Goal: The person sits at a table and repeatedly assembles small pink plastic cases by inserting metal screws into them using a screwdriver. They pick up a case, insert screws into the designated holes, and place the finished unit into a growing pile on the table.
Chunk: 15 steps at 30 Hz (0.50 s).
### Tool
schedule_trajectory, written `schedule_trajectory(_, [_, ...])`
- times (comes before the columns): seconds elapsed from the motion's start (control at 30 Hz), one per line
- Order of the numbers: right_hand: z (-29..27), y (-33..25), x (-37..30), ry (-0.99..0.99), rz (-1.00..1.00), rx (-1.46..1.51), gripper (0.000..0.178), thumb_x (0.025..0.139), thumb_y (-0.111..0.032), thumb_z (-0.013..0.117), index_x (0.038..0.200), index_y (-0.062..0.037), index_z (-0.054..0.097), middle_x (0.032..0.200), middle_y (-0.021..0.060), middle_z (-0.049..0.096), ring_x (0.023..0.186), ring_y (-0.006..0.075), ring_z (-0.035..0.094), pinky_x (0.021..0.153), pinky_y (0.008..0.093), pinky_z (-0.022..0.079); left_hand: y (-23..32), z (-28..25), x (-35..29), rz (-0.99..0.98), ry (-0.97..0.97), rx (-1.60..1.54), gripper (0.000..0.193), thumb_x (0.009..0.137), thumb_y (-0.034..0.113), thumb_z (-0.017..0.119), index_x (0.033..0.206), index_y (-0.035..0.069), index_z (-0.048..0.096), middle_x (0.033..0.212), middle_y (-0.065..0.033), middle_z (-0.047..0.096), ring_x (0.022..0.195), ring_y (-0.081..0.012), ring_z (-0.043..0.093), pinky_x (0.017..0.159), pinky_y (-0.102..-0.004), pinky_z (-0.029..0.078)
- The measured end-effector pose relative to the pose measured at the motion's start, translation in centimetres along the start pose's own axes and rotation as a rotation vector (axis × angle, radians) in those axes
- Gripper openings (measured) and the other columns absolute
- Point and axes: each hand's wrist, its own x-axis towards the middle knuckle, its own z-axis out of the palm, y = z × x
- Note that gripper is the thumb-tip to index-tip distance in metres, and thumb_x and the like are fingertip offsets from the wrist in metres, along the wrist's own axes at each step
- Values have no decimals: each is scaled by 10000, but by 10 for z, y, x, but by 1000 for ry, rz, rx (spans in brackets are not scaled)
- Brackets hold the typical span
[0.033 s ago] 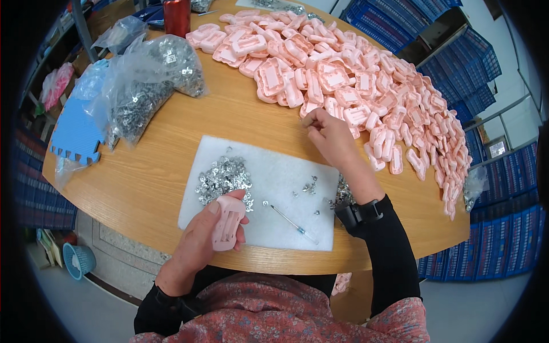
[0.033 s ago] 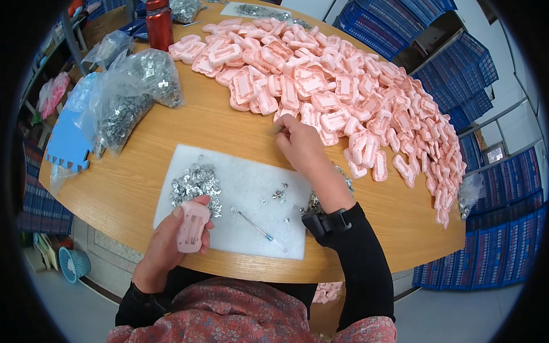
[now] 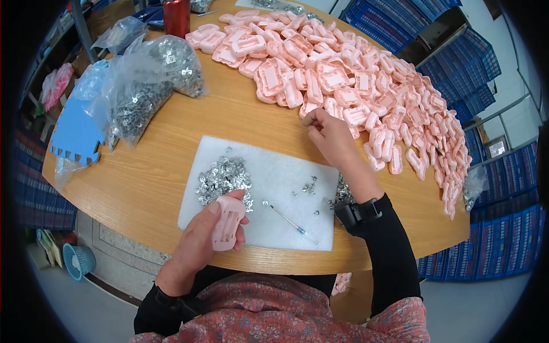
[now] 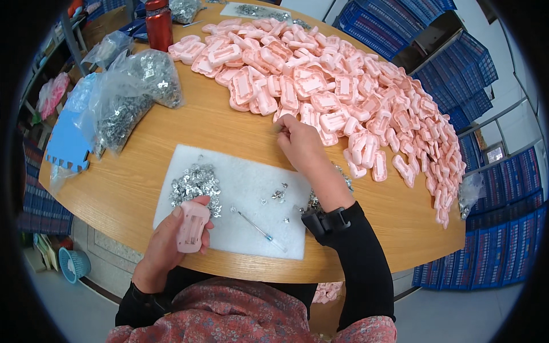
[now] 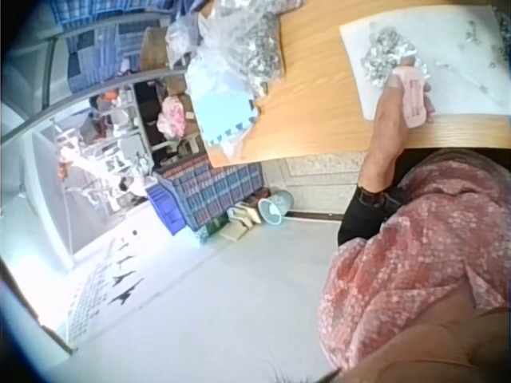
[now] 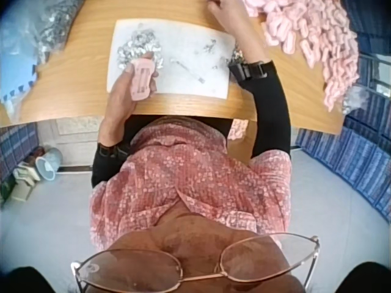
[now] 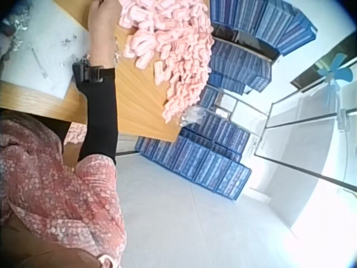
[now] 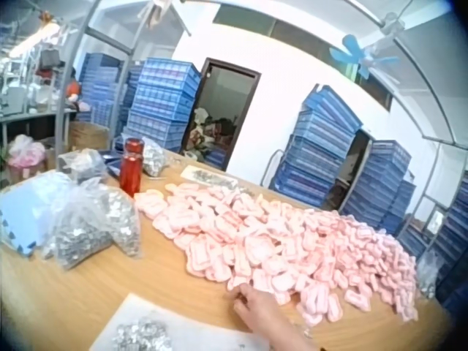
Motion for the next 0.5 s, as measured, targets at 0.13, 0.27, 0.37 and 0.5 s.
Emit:
schedule_trajectory(0.13, [8, 3, 7, -29, 4, -271, 181, 893, -61, 575, 1067, -26, 612, 932, 148, 706, 868, 309, 681, 792, 381, 527, 2, 0, 0, 1, -7, 21, 642, 1059, 468, 325, 1448, -38, 391, 1025, -120, 628, 779, -177, 631, 648, -308, 530])
schedule_trajectory(0.27, [12, -9, 6, -6, -108, -426, 190, 887, -77, 576, 1068, -33, 615, 920, 187, 692, 878, 368, 666, 806, 430, 525, 5, 2, 0, -27, 0, 17, 644, 1057, 474, 323, 1446, -34, 400, 1005, -87, 615, 787, -157, 619, 688, -291, 511])
schedule_trajectory(0.37, [9, -13, 5, -33, -169, -247, 161, 884, -75, 570, 1032, -32, 618, 900, 204, 685, 856, 367, 666, 803, 445, 525, 6, 1, 0, -29, -8, 4, 645, 1058, 471, 321, 1450, -37, 392, 1014, -98, 618, 789, -161, 623, 679, -295, 518])
schedule_trajectory(0.5, [-6, -14, 14, -66, -54, -87, 163, 907, -85, 546, 1054, -36, 599, 929, 176, 698, 894, 338, 678, 816, 388, 526, 5, -2, 0, -33, -19, -8, 659, 1059, 479, 319, 1458, -42, 375, 1031, -119, 623, 791, -173, 632, 659, -305, 530])
